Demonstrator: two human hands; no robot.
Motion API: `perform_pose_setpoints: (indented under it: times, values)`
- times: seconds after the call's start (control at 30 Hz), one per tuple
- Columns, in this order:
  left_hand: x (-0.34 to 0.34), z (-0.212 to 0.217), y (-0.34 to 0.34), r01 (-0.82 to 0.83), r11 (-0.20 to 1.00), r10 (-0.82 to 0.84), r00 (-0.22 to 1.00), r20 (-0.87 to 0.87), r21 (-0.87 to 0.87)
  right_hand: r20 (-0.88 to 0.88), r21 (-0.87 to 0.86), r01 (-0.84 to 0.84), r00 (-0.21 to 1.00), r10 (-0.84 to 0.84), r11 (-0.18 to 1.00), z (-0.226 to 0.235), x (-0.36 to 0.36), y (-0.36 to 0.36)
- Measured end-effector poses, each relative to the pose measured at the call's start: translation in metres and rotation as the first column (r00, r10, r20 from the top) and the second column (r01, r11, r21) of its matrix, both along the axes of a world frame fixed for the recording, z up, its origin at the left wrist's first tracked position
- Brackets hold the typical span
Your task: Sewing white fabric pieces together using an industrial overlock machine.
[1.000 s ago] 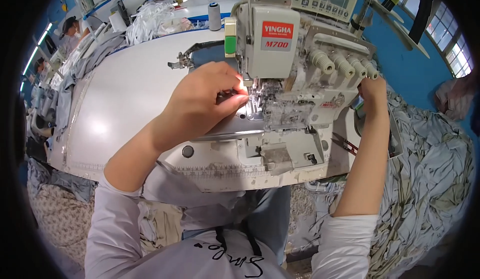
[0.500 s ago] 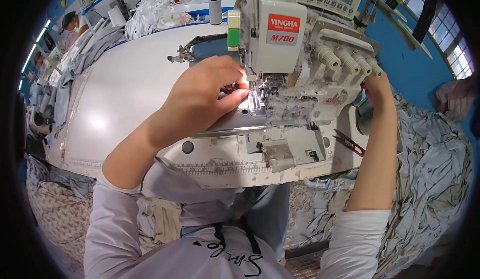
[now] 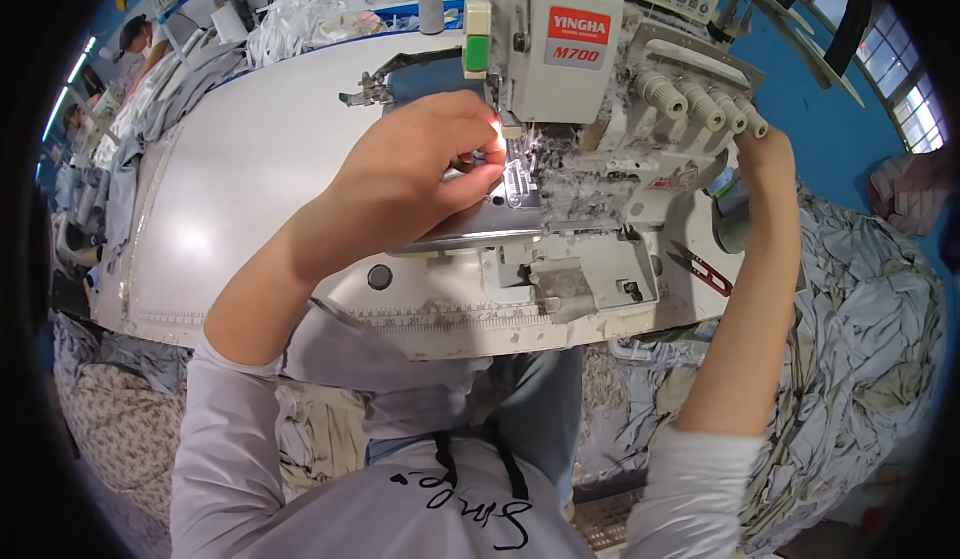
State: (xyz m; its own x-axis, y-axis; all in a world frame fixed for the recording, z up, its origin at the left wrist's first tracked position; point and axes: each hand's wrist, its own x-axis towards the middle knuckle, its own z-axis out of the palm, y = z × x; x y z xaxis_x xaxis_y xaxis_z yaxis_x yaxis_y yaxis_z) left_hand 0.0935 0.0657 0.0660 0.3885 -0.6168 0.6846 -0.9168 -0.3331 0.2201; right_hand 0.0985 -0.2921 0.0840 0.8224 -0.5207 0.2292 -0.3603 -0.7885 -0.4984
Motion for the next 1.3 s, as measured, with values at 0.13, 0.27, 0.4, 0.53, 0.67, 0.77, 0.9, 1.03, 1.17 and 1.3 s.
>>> perform_pose_setpoints:
  times: [0.13, 0.27, 0.4, 0.53, 0.67, 0.77, 0.9, 1.03, 1.17, 1.3]
  values:
    - [0.003, -0.002, -0.009, 0.038, 0.997, -0.038, 0.999, 0.012, -0.061, 0.647, -0.009, -0.07, 0.76, 0.059, 0.998, -0.018, -0.114, 0.084]
    - [-0.001, 0.005, -0.009, 0.019, 1.0, -0.019, 0.993, -0.119, -0.004, 0.522, 0.199, -0.147, 0.853, 0.022, 0.969, -0.023, -0.174, 0.159]
    - [0.0, 0.001, -0.012, -0.019, 0.999, 0.014, 0.987, -0.162, -0.029, 0.42, 0.16, -0.223, 0.897, 0.138, 0.962, -0.023, -0.17, 0.191]
    - [0.001, -0.001, -0.01, -0.059, 0.998, 0.055, 0.981, -0.188, -0.016, 0.338, -0.192, -0.262, 0.887, 0.314, 0.946, -0.02, -0.156, 0.204]
    - [-0.003, 0.005, -0.01, -0.092, 0.994, 0.104, 0.964, -0.244, 0.06, 0.286, -0.258, -0.219, 0.913, 0.291, 0.941, -0.02, -0.15, 0.209]
    - [-0.003, 0.005, -0.009, -0.089, 0.994, 0.102, 0.966, -0.237, 0.066, 0.39, -0.343, -0.197, 0.859, 0.33, 0.918, -0.023, -0.147, 0.211]
    - [-0.002, 0.004, -0.008, -0.088, 0.994, 0.101, 0.967, -0.233, 0.064, 0.327, -0.308, -0.215, 0.891, 0.316, 0.927, -0.017, -0.149, 0.222]
    - [-0.002, 0.003, -0.01, -0.078, 0.996, 0.086, 0.971, -0.225, 0.041, 0.336, -0.378, -0.207, 0.878, 0.342, 0.903, -0.025, -0.135, 0.214]
    - [-0.001, 0.003, -0.01, -0.077, 0.996, 0.084, 0.967, -0.239, 0.038, 0.345, -0.33, -0.234, 0.872, 0.348, 0.914, -0.027, -0.128, 0.213]
    - [-0.001, 0.003, -0.01, -0.072, 0.997, 0.08, 0.966, -0.248, 0.041, 0.357, -0.232, -0.281, 0.866, 0.351, 0.931, -0.028, -0.126, 0.207]
